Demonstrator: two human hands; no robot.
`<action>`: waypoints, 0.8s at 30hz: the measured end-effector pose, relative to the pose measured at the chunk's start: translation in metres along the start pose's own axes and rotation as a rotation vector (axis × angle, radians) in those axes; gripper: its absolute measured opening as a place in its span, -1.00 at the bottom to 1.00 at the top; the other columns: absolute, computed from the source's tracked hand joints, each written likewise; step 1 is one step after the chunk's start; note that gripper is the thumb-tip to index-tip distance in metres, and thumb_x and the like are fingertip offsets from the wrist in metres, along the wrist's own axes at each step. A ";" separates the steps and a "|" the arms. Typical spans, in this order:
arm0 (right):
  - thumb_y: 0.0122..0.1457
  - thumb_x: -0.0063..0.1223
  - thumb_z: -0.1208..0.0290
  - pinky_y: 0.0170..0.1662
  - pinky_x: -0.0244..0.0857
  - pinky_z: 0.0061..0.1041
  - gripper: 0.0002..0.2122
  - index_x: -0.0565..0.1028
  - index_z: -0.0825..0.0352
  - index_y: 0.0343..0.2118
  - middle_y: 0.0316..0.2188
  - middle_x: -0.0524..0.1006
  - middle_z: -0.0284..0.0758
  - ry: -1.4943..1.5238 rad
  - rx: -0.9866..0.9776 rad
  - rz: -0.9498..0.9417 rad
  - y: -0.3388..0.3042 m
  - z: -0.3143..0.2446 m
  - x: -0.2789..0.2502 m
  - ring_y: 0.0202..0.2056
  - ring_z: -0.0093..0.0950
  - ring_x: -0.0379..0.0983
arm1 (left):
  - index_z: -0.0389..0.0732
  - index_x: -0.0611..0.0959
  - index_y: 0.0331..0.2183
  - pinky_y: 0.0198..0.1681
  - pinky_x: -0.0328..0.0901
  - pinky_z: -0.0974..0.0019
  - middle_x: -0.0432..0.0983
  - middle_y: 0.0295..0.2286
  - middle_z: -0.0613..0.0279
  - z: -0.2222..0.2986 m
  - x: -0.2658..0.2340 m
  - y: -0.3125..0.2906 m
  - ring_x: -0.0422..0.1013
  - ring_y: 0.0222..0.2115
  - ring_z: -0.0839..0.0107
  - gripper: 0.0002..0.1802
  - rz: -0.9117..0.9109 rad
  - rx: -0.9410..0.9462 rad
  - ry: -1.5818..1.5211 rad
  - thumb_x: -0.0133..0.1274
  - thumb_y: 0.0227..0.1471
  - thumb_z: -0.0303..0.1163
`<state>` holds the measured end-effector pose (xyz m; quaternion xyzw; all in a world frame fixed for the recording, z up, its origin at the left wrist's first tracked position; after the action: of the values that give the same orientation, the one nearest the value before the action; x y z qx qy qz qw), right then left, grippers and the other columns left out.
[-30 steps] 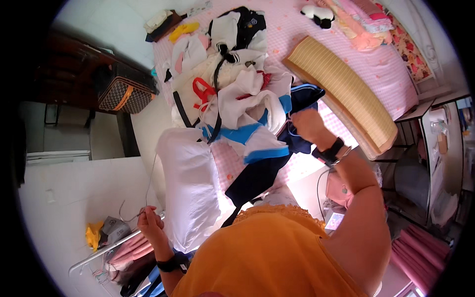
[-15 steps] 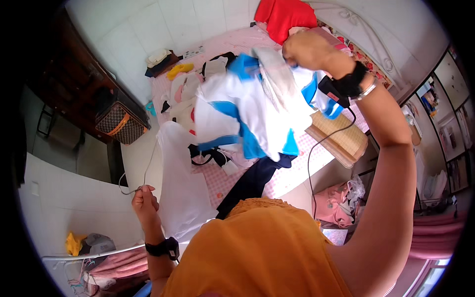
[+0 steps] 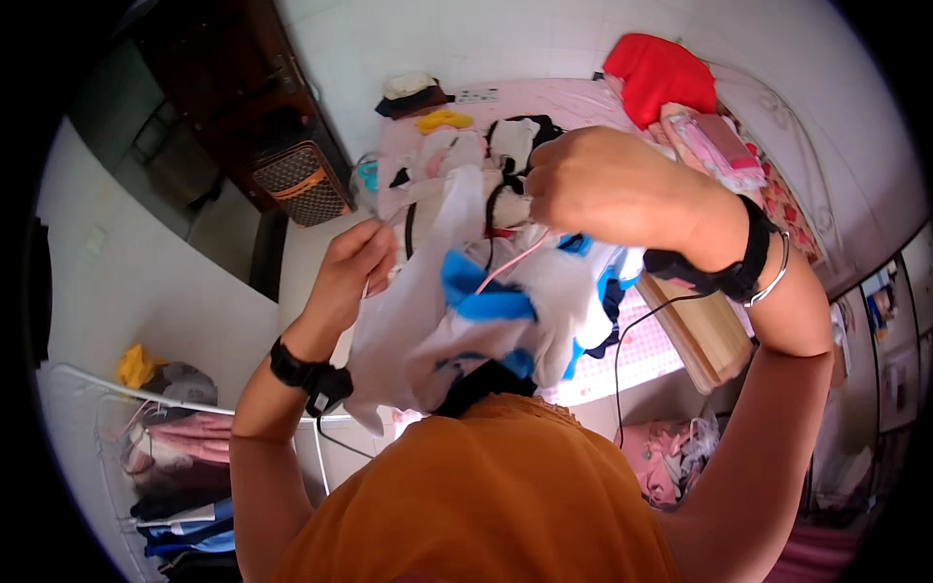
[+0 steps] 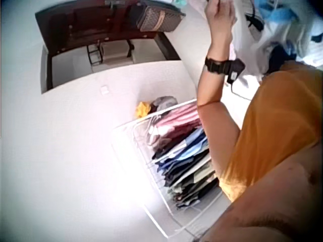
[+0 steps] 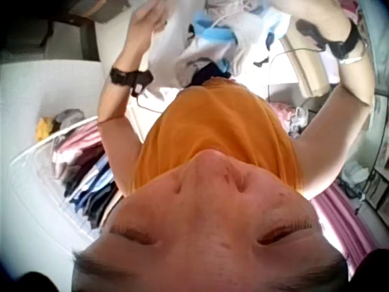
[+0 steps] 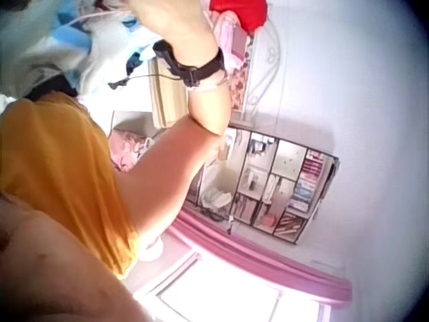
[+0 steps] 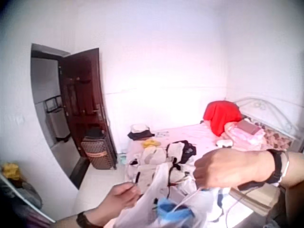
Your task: Hang various pieces of clothing onto a clothing rack using hangers.
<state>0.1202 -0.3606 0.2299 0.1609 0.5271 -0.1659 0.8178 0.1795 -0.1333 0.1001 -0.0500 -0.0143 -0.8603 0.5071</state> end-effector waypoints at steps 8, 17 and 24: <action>-0.30 0.14 0.36 -0.47 0.26 -0.47 -0.78 0.34 0.30 -0.60 -0.59 0.26 -0.36 0.084 -0.107 0.484 0.045 -0.008 0.009 -0.48 -0.40 0.28 | -0.24 0.42 -0.41 -0.60 0.19 0.57 0.46 -0.50 0.18 0.017 0.050 -0.002 0.32 -0.67 0.54 -0.74 -0.198 -0.045 -0.078 -0.24 0.18 -0.27; -0.29 0.15 0.28 -0.42 0.24 -0.47 -0.73 0.39 0.29 -0.52 -0.53 0.32 -0.37 0.027 -0.226 0.744 0.089 0.002 0.020 -0.44 -0.40 0.29 | -0.19 0.34 -0.32 -0.77 -0.16 0.56 0.08 -0.75 0.48 0.031 0.023 -0.028 -0.07 -0.81 0.70 -0.87 0.140 -0.104 -0.037 -0.13 0.13 -0.36; -0.19 0.21 0.54 -0.10 0.22 -0.37 -0.61 0.42 0.33 -0.21 -0.13 0.36 -0.19 0.548 -0.105 1.046 0.146 -0.013 0.009 -0.15 -0.24 0.33 | -0.27 0.45 -0.41 -0.74 -0.20 0.54 0.03 -0.75 0.53 0.085 -0.018 -0.102 -0.09 -0.76 0.71 -0.83 0.584 0.036 -0.079 -0.13 0.12 -0.36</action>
<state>0.1777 -0.2254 0.2296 0.3957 0.5773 0.3332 0.6317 0.1056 -0.0617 0.1857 -0.0765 -0.0341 -0.6750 0.7330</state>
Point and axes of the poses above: each hand's wrist, its own y-axis towards the middle knuckle, its own x-axis out of the palm, z = x × y, the point moved 4 cm from there along y, towards the middle knuckle
